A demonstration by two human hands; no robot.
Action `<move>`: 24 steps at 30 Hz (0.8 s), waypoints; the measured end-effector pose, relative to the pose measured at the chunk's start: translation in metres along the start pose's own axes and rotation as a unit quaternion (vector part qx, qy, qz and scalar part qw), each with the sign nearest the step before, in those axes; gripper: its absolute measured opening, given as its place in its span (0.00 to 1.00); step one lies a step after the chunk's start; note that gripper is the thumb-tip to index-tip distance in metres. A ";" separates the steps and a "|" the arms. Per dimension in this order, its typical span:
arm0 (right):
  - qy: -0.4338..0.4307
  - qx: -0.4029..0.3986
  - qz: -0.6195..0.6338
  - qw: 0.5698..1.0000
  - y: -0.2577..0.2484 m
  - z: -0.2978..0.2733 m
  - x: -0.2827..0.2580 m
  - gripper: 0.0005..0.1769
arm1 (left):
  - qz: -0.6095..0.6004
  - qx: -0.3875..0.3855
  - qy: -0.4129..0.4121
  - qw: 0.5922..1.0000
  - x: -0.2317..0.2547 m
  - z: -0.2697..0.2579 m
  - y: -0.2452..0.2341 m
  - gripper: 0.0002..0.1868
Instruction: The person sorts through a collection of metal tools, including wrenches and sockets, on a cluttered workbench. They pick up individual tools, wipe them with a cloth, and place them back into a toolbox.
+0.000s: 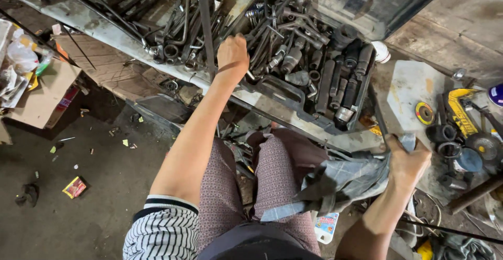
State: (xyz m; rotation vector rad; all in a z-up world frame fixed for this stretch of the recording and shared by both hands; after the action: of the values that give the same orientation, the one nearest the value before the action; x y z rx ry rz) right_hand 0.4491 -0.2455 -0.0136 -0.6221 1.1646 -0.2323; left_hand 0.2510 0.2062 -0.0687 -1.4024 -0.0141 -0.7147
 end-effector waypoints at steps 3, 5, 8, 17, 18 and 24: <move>-0.124 0.045 -0.089 0.987 0.000 -0.002 0.029 0.09 | 0.014 0.101 0.030 0.994 -0.011 0.014 0.029 0.09; -0.129 0.065 -0.127 0.981 0.001 -0.003 0.045 0.08 | -0.049 0.047 0.019 0.997 -0.006 0.007 0.016 0.14; -0.122 0.067 -0.052 0.989 0.005 -0.003 0.056 0.12 | -0.090 -0.003 -0.014 0.996 0.010 0.004 -0.007 0.16; 0.044 0.009 0.336 0.941 0.001 0.016 0.049 0.12 | -0.448 -0.125 -0.171 0.869 0.039 -0.086 -0.114 0.18; 0.048 0.011 0.334 0.941 0.002 0.014 0.042 0.12 | -0.446 -0.129 -0.171 0.869 0.039 -0.088 -0.115 0.18; 0.023 0.058 0.328 0.943 0.008 0.011 0.006 0.12 | -0.316 0.032 -0.020 0.948 0.016 -0.091 -0.086 0.01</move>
State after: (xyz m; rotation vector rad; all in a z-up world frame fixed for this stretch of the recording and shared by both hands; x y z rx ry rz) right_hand 0.4600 -0.2386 -0.0198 -0.1010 1.3298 0.2539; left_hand 0.1879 0.1179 -0.0043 -1.3517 -0.5365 -1.2005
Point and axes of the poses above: each hand's wrist, its own z-axis towards the middle knuckle, its own y-axis out of the palm, x = y × z, the point moved 1 cm from there along z, towards the middle knuckle, and after that the axes turned 7 degrees about -y, right-handed, at the moved point
